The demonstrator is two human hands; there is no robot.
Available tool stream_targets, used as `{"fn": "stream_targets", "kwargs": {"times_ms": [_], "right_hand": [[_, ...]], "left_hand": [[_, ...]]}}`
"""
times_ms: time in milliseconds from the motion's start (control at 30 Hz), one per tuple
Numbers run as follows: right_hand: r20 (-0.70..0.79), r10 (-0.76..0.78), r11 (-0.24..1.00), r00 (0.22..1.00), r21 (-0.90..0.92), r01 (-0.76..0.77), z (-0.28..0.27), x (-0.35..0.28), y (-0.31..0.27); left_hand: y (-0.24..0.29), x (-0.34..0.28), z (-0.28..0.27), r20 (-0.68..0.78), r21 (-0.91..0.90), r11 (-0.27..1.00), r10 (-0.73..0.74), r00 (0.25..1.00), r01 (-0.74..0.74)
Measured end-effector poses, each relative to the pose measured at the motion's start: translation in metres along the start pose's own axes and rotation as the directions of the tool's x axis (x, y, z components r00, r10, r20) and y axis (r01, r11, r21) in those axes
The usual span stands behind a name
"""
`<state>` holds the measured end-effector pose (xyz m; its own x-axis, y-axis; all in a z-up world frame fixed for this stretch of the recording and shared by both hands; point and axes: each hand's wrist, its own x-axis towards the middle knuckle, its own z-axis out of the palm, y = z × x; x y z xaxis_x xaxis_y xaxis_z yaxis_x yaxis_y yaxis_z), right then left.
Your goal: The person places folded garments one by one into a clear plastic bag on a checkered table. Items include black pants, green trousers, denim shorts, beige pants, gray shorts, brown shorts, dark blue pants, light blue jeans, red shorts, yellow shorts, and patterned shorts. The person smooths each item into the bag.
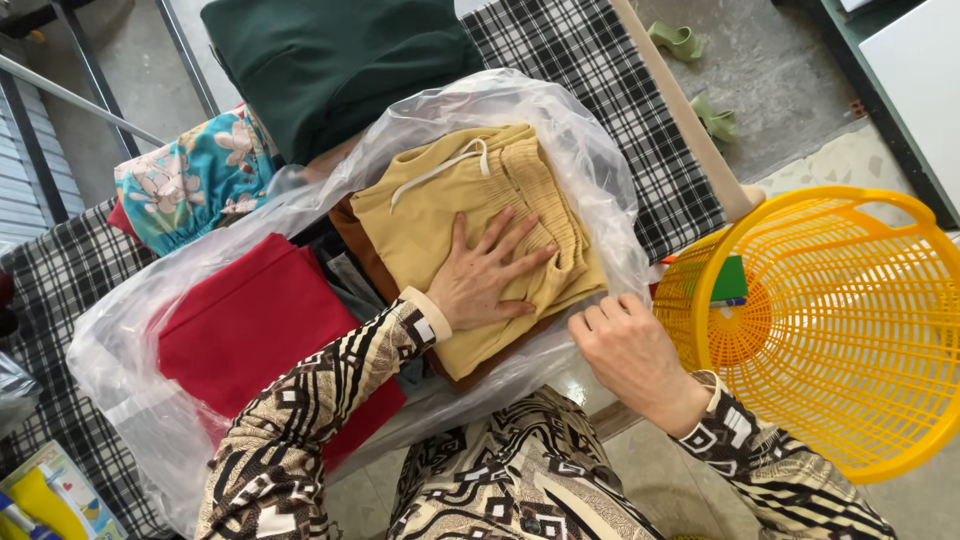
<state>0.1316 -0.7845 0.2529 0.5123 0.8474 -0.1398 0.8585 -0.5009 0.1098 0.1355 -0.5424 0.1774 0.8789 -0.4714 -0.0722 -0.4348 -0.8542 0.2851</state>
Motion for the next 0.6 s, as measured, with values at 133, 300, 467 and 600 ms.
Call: {"fn": "stream_targets", "kwargs": {"times_ms": [133, 300, 467, 600], "right_hand": [[0.002, -0.068, 0.991, 0.998, 0.118, 0.067, -0.02, 0.004, 0.006], [-0.033, 0.029, 0.915, 0.999, 0.404, -0.013, -0.048, 0.029, 0.035], [-0.525, 0.17, 0.984, 0.834, 0.05, -0.169, -0.02, 0.132, 0.093], [-0.296, 0.2, 0.722, 0.934, 0.689, 0.064, 0.015, 0.189, 0.147]], "left_hand": [[-0.002, -0.002, 0.012, 0.01, -0.046, 0.999, 0.016, 1.0, -0.015], [-0.035, 0.0, 0.016, -0.275, -0.152, 0.988, -0.056, 0.96, 0.014], [-0.032, 0.018, 0.007, -0.299, -0.137, 0.971, -0.23, 0.926, 0.197], [-0.02, 0.027, -0.006, -0.178, -0.112, 0.96, -0.274, 0.945, 0.257]]}}
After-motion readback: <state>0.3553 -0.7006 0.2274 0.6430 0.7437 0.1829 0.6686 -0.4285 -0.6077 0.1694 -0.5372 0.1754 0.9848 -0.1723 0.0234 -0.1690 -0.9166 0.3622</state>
